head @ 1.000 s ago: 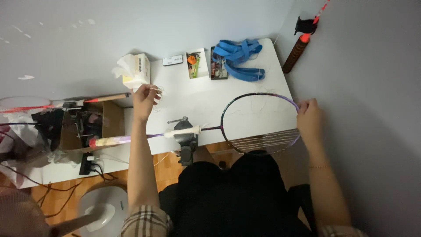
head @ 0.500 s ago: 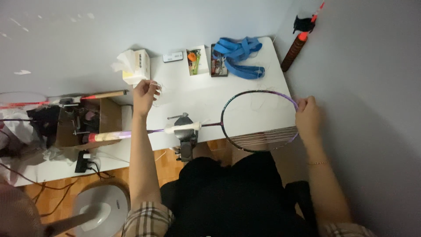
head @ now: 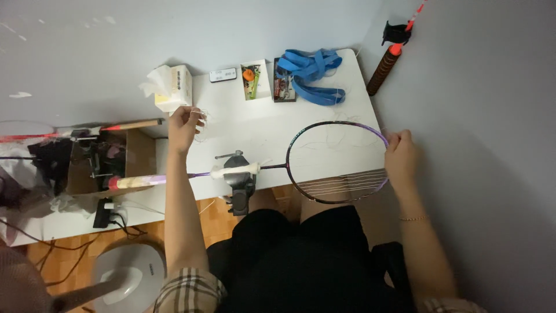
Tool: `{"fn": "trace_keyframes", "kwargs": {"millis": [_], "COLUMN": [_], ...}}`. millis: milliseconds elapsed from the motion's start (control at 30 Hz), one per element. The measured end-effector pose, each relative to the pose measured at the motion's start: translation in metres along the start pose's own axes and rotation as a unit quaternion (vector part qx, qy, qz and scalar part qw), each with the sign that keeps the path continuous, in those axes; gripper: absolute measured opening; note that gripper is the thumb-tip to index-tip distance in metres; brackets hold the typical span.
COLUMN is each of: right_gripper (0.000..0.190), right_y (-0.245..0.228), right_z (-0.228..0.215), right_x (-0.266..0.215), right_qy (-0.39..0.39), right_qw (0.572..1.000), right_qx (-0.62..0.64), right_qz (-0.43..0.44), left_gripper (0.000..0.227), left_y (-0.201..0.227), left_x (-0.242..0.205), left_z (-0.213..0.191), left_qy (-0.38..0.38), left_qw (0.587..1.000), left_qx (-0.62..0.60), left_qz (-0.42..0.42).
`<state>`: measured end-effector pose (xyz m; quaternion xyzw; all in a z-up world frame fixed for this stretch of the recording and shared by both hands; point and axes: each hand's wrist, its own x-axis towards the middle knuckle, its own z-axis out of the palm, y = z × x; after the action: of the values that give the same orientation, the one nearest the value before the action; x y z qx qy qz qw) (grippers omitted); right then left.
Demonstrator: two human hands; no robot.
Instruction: Thread string through the grommets of a badminton racket head mounted in a vise.
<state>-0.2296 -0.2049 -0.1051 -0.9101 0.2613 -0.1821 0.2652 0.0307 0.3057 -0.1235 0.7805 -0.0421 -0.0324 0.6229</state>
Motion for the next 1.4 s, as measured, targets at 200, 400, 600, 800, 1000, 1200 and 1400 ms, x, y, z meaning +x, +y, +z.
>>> {"fn": "trace_keyframes", "kwargs": {"millis": [200,400,600,800,1000,1200,1400], "right_gripper": [0.022,0.024,0.024,0.028,0.025,0.021,0.024], "right_y": [0.003,-0.016,-0.001,-0.018,0.003,-0.009,-0.017], "right_z": [0.001,-0.007,0.005,-0.004,0.008,-0.009,-0.071], "right_x": [0.0,-0.008,-0.003,-0.004,0.001,-0.001,0.015], "right_qy": [-0.015,-0.034,0.056,-0.019,0.039,0.017,0.052], "right_qw": [0.998,0.998,0.989,0.994,0.985,0.998,0.992], "right_qx": [0.059,-0.016,-0.107,-0.103,-0.153,-0.067,-0.101], "right_qz": [0.015,0.04,-0.082,0.026,-0.074,-0.012,-0.054], "left_gripper": [0.017,0.016,0.018,0.037,0.04,0.009,0.016], "left_y": [-0.017,-0.003,-0.037,-0.011,0.005,0.037,0.039], "left_x": [0.001,-0.006,0.014,0.012,-0.002,-0.021,-0.014], "left_z": [-0.001,-0.002,-0.031,-0.143,-0.177,-0.038,0.023], "left_qy": [0.001,0.021,0.103,0.266,0.436,0.091,-0.082], "left_qw": [1.0,0.999,0.993,0.956,0.785,0.895,0.896], "left_qx": [-0.03,0.034,-0.047,-0.094,-0.438,-0.42,-0.412], "left_qz": [0.007,0.017,-0.015,-0.077,-0.049,-0.121,-0.147]}}
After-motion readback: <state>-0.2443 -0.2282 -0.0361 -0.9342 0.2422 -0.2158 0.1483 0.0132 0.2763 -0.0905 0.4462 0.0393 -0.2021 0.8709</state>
